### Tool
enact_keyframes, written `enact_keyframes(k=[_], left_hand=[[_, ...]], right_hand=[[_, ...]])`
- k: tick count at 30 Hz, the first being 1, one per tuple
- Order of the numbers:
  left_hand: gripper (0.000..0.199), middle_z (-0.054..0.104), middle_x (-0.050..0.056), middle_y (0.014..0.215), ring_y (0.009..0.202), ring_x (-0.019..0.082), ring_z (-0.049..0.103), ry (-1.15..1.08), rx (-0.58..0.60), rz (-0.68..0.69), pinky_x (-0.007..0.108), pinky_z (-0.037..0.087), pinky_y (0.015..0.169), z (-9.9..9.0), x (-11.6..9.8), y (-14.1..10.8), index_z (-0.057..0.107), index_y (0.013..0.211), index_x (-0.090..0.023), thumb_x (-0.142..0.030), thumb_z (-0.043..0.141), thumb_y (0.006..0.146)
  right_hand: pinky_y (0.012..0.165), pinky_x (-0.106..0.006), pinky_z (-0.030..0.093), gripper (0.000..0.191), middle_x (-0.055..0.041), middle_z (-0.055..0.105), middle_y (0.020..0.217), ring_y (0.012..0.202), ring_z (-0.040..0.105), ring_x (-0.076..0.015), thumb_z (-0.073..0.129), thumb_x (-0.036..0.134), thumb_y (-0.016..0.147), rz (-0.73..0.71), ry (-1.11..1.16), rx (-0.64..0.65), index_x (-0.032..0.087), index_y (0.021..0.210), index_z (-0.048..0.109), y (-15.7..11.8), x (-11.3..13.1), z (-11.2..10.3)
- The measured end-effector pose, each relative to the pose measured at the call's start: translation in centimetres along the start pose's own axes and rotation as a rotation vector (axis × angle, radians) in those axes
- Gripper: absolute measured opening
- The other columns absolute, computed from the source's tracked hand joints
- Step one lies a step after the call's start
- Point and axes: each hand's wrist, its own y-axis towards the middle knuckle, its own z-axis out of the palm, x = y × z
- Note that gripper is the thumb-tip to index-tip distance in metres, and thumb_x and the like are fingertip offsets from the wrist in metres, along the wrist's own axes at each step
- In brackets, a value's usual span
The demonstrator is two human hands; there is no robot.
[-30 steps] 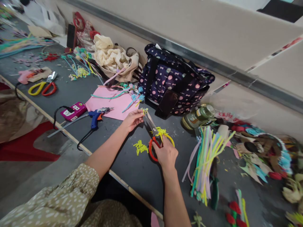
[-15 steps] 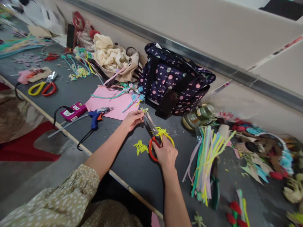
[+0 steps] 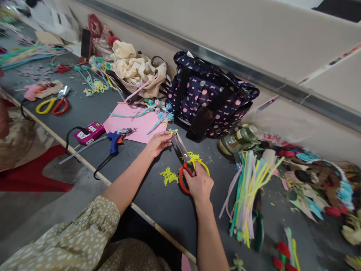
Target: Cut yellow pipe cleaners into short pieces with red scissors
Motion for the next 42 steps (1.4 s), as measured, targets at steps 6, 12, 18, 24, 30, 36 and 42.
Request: enact_keyframes(k=[6,12,18,24,30,36,42], left_hand=[[0.022,0.061,-0.001,0.065,0.051,0.005,0.05,-0.009,0.017,0.014,0.022,0.047,0.057,0.0,0.1,0.05,0.064,0.078,-0.013,-0.017,0.076,0.061],[0.023,0.06,-0.001,0.064,0.05,0.005,0.049,0.005,0.018,0.015,0.021,0.046,0.055,0.2,0.05,-0.11,0.064,0.078,-0.013,-0.017,0.077,0.059],[0.024,0.059,-0.003,0.06,0.048,0.005,0.05,0.006,0.013,0.0,0.022,0.047,0.055,0.23,0.15,-0.05,0.063,0.079,-0.013,-0.014,0.076,0.059],[0.023,0.06,-0.003,0.061,0.048,0.005,0.049,0.032,0.022,0.011,0.022,0.046,0.055,0.33,0.16,-0.21,0.064,0.078,-0.013,-0.016,0.076,0.059],[0.021,0.06,-0.002,0.062,0.048,0.004,0.048,0.047,0.006,0.003,0.021,0.045,0.053,0.54,0.0,-0.45,0.064,0.077,-0.013,-0.015,0.075,0.059],[0.022,0.059,-0.003,0.059,0.047,0.005,0.048,0.053,0.013,0.018,0.022,0.044,0.053,0.33,0.27,-0.21,0.063,0.076,-0.013,-0.016,0.075,0.058],[0.022,0.059,-0.003,0.06,0.046,0.004,0.047,0.071,0.012,0.061,0.021,0.043,0.05,0.33,0.31,-0.18,0.064,0.074,-0.012,-0.018,0.076,0.057]], right_hand=[[0.054,-0.023,0.034,0.048,0.0023,0.06,0.063,0.055,0.052,-0.0116,0.054,0.059,0.076,-0.037,0.014,-0.017,0.021,0.103,0.064,-0.16,0.14,0.1],[0.052,-0.023,0.033,0.048,0.0012,0.06,0.061,0.054,0.052,-0.0118,0.052,0.061,0.076,-0.043,0.001,-0.028,0.02,0.099,0.065,-0.11,0.25,0.0],[0.054,-0.022,0.033,0.049,0.0022,0.057,0.058,0.053,0.052,-0.0115,0.05,0.064,0.075,-0.043,-0.008,-0.038,0.021,0.092,0.065,-0.08,0.47,-0.05],[0.053,-0.022,0.031,0.049,0.0021,0.057,0.058,0.052,0.05,-0.011,0.049,0.064,0.077,-0.048,-0.026,-0.03,0.021,0.092,0.065,-0.06,0.55,-0.27],[0.052,-0.022,0.029,0.046,0.0022,0.057,0.059,0.052,0.049,-0.0106,0.05,0.063,0.078,-0.064,-0.037,-0.017,0.021,0.09,0.065,0.01,0.61,-0.48],[0.052,-0.023,0.027,0.045,0.001,0.059,0.061,0.054,0.05,-0.0116,0.05,0.062,0.078,-0.089,-0.067,-0.029,0.021,0.09,0.065,0.02,0.4,-0.31],[0.052,-0.022,0.027,0.045,0.002,0.058,0.06,0.052,0.049,-0.0101,0.047,0.062,0.08,-0.091,-0.079,-0.025,0.021,0.084,0.064,0.07,0.5,-0.28]])
